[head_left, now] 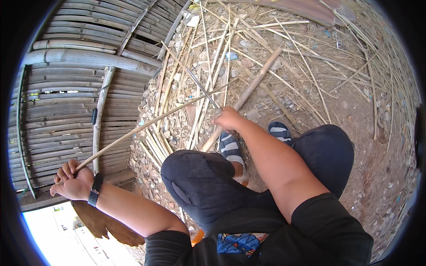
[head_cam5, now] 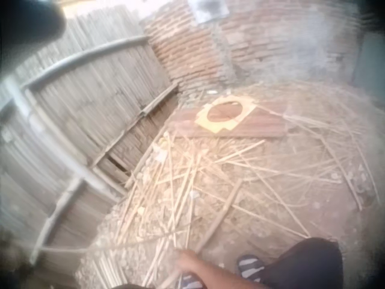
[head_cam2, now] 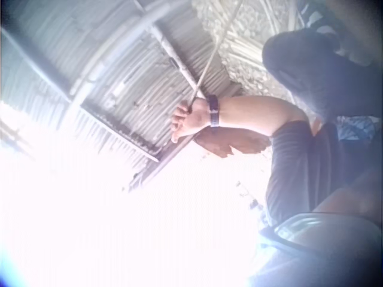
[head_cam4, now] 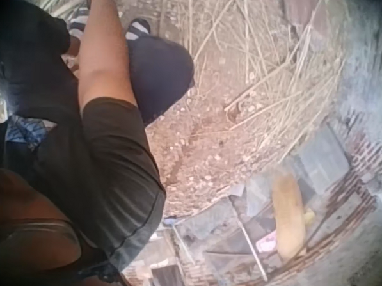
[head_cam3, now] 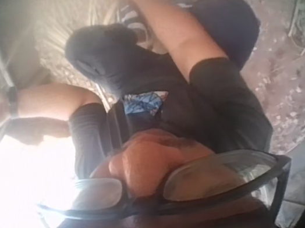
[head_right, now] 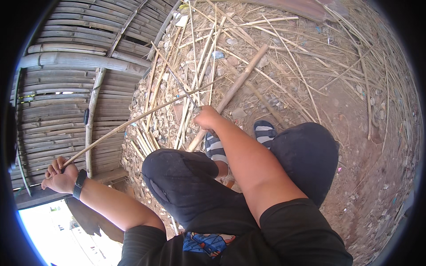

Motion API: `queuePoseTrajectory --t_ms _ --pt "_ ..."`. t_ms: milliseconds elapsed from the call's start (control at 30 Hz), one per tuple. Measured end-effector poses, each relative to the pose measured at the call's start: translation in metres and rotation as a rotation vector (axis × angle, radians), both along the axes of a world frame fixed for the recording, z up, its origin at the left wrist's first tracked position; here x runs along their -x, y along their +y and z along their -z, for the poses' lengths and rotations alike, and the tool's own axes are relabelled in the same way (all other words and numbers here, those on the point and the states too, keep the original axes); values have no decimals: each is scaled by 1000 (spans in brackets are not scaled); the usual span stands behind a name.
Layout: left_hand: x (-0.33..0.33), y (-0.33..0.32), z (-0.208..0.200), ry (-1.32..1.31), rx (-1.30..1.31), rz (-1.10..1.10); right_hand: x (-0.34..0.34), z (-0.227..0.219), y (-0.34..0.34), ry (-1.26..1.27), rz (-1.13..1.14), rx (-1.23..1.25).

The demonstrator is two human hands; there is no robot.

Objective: The person splits a long bamboo stick into thin strips using a machete. They hold the bamboo with one hand and repeatedly strike it with the machete to separate the fibers, then pull the resulting strips apart.

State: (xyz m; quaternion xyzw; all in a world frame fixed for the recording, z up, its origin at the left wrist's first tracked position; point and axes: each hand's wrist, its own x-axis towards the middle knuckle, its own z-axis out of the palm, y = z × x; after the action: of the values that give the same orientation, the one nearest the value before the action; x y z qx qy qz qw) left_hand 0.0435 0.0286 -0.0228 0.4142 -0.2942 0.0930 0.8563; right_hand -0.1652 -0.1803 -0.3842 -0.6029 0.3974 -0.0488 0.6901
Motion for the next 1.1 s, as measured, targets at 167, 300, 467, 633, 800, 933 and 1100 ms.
queuePoseTrajectory --t_ms 167,300,467,633,800,933,1100 --pt "-1 6 4 -6 21 5 -13 -34 17 -125 -179 318" --pt "-4 10 -1 -22 13 59 -26 -61 45 -364 -263 356" --pt "1 7 -7 -27 19 34 -20 -6 44 -260 -9 347" --pt "-16 33 -31 -4 35 127 -10 -45 28 -214 -113 398" --pt "-17 16 -30 -2 -12 278 -22 -64 31 -485 -194 524" --pt "-13 5 -33 -5 -34 580 -3 -70 6 -263 -200 84" --pt "-12 10 -31 -105 -60 665 3 -133 3 -336 -391 460"
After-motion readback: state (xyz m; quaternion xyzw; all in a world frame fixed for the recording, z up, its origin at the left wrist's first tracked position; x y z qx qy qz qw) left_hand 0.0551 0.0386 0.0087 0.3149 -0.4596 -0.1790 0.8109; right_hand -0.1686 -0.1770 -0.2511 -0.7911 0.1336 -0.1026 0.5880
